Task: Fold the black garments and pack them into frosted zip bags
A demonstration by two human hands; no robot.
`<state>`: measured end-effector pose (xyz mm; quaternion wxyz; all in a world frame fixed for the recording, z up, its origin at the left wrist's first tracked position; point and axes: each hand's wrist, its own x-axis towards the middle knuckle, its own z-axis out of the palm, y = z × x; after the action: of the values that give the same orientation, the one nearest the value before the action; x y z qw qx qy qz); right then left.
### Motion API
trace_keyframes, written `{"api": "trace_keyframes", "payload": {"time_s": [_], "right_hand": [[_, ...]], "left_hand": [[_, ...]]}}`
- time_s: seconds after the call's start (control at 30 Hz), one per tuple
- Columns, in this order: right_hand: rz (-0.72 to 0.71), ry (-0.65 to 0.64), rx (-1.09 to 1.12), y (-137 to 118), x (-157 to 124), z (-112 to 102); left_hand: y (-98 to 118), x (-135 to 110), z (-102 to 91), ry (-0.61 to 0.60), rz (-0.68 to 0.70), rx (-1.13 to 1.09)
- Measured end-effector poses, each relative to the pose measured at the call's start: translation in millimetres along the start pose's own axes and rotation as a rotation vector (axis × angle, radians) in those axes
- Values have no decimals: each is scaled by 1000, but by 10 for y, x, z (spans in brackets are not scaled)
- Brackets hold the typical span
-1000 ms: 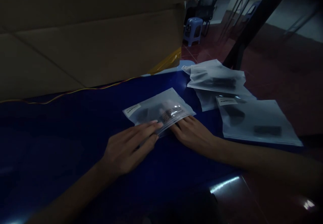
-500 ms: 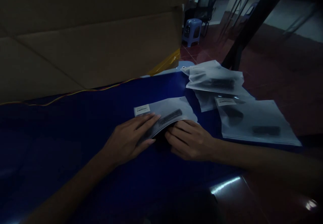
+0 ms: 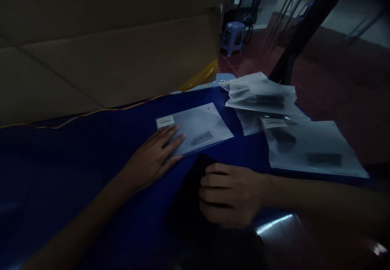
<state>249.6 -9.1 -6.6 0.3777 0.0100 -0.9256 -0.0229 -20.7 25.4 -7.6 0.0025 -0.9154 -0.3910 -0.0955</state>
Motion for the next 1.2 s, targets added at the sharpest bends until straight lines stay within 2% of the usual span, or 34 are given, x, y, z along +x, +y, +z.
{"api": "trace_keyframes", "payload": {"time_s": [0.17,0.27,0.37,0.5,0.63,0.77,0.87,1.0,1.2], "right_hand": [[250,-190,-224,94,-43,-61],[377,-243,-327,155,-73,-82],[463,-254,-293,178,-82,-93],[521,-218,-145,151,-67,-116],[483,-187,-45,116,-53,-149],[387,-208,46,93,-30,-161],[304,-226,81,76,-2,-138],[336,-132,124,86,21,-103],[605,108,364,134,57,-196]], "left_hand": [[-54,-6,40,316,-111,112],[-66,-35,61,407,-106,130],[-90,-43,88,361,-43,110],[-112,-18,93,218,13,76],[-104,-11,72,45,-101,73],[-107,-13,77,-24,-232,60],[-122,1,80,-53,-277,20],[-121,19,50,-13,-248,-84],[-7,-37,-13,239,-126,-300]]}}
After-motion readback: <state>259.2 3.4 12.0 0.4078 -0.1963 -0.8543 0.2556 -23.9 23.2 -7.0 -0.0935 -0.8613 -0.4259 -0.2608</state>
